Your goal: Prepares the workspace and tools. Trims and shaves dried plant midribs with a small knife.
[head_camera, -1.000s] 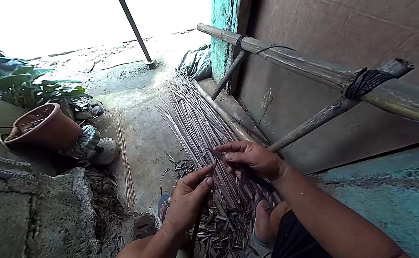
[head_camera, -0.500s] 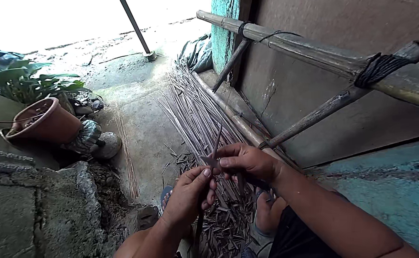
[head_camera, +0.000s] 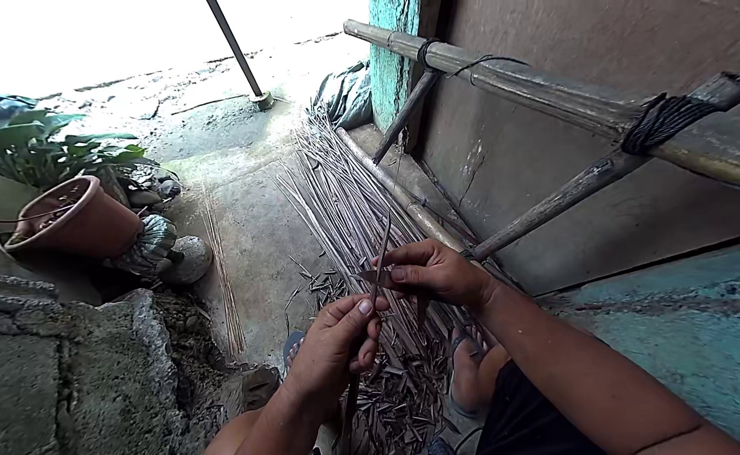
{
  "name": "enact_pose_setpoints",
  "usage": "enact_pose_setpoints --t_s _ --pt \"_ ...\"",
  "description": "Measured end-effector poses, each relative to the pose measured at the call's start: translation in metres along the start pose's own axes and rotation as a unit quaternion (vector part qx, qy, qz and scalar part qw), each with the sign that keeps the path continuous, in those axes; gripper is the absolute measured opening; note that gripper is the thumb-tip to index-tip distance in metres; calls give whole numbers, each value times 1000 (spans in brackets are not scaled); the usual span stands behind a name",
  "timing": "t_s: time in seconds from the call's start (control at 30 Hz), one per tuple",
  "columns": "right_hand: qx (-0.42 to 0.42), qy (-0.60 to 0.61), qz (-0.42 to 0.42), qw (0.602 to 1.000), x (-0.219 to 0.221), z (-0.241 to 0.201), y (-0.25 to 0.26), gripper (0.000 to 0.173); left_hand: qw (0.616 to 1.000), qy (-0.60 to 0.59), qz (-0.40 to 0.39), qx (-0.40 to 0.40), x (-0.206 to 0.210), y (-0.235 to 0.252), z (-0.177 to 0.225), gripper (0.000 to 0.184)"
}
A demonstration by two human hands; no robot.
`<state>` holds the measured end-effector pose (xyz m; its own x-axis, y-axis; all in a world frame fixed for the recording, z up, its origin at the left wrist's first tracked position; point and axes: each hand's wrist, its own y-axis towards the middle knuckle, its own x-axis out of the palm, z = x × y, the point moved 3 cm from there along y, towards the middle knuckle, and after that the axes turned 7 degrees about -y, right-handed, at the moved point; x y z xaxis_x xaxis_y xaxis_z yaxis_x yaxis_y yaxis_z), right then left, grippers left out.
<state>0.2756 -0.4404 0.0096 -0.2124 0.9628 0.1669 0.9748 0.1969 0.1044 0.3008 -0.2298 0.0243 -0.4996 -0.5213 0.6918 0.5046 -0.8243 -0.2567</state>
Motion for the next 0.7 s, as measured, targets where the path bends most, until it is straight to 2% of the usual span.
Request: enact_pose_setpoints --t_s 0.17,0.27,0.33,0.4,0.53,0.6,0.7 --pt "9 35 174 984 -25 -12 3 29 999 41 -3 -1 1 -6 -3 25" --pt "-10 78 221 972 -33 -14 2 31 991 119 12 63 0 -6 -3 33" --pt "14 64 196 978 -26 -14 -1 32 977 176 34 115 0 -5 -2 41" --pt "45 29 116 992 -12 -12 -3 33 966 204 54 151 2 -4 0 42" --pt "53 19 -29 998 11 -1 -6 32 966 198 62 153 2 -3 -2 35" --pt "45 20 -44 998 12 1 -5 31 972 178 59 141 1 -2 -3 32" --pt "41 23 -21 999 7 -2 -4 29 980 151 58 117 2 -2 -2 37"
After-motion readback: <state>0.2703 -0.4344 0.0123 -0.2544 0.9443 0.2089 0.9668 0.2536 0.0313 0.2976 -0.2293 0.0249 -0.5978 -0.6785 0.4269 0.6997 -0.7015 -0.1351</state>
